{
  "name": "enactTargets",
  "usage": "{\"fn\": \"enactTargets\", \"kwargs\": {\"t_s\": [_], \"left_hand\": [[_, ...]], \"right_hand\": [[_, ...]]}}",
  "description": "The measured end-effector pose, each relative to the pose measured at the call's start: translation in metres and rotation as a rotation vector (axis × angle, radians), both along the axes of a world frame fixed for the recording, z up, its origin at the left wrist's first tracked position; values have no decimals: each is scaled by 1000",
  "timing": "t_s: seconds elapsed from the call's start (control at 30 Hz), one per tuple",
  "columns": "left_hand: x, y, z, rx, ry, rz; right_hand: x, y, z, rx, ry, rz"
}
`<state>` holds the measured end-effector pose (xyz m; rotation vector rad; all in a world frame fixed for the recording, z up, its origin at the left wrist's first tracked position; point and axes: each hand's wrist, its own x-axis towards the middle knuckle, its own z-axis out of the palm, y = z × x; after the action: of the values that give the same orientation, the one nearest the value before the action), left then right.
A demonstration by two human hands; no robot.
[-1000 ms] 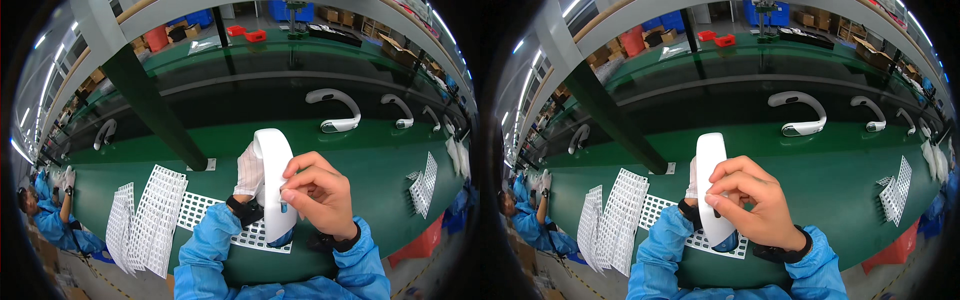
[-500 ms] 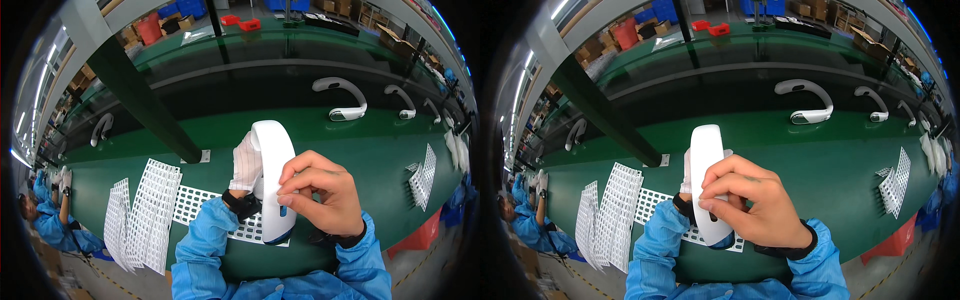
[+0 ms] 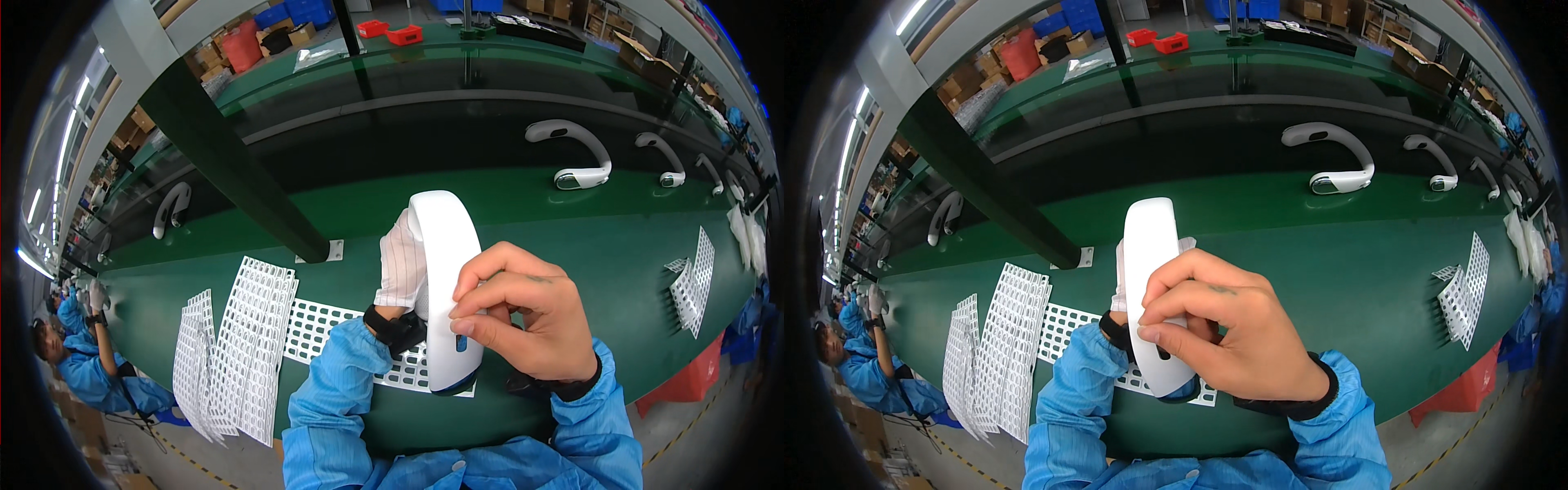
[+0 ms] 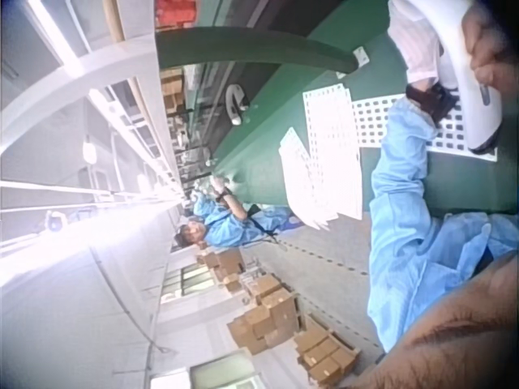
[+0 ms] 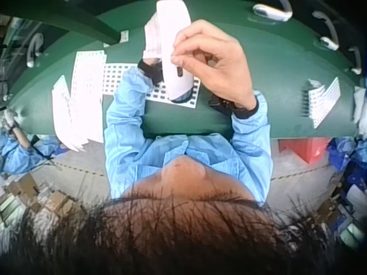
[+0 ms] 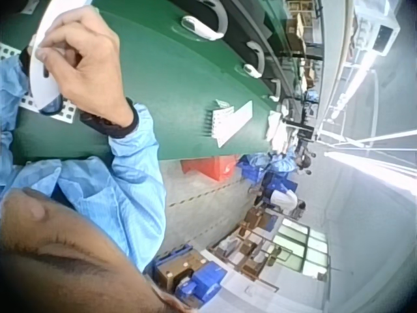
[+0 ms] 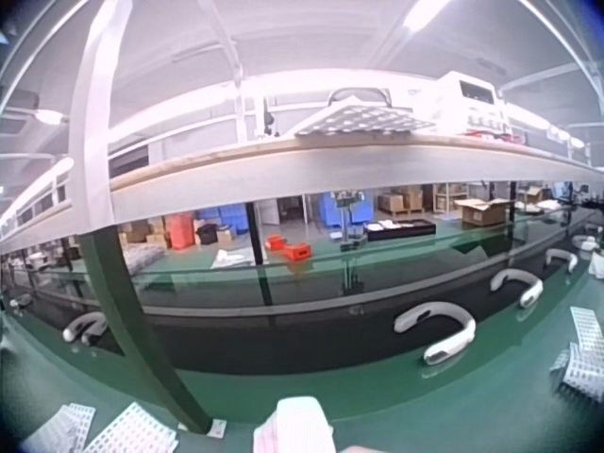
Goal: Assembling plastic components for a neck-worn electronic device on a factory assembly line.
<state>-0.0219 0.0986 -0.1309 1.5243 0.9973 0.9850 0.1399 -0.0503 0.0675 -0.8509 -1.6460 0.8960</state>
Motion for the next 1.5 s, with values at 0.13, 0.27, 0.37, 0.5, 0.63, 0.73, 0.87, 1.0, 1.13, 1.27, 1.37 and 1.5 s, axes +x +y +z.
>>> {"fn": "enactTargets", "kwargs": {"t_s": [0.13,0.27,0.37,0.5,0.63,0.73,0.87,1.0,1.13,1.27,1.37,1.5], "left_hand": [[-1,-2,-5,-8,-19,-18],[-4,0,-11,-34,-88,14],[-1,2,-9,-16,-38,16],[-7,8,-22,35,12,40],[-1,6,-12,39,12,35],[2,6,-5,223,29,167],[-1,-6,7,-189,-311,-35],[7,-10,26,-117,-280,32],[5,-9,25,104,-179,48],[5,-11,22,72,-207,26],[6,-15,29,5,-221,20],[3,-15,25,23,-228,-71]], "right_hand": [[0,1,-1,3,11,-8],[-1,4,-1,11,-1,-12],[2,3,-1,19,-17,-19],[-2,6,-5,69,-34,-29],[-1,9,-8,108,-56,-32],[-2,12,-12,137,-61,-28],[-9,10,-11,164,-63,-122],[-7,11,-10,37,166,-60],[-6,7,-7,-66,203,32],[-5,5,-6,-45,186,39],[-4,4,-10,-22,159,34],[-4,5,-10,99,90,55]]}}
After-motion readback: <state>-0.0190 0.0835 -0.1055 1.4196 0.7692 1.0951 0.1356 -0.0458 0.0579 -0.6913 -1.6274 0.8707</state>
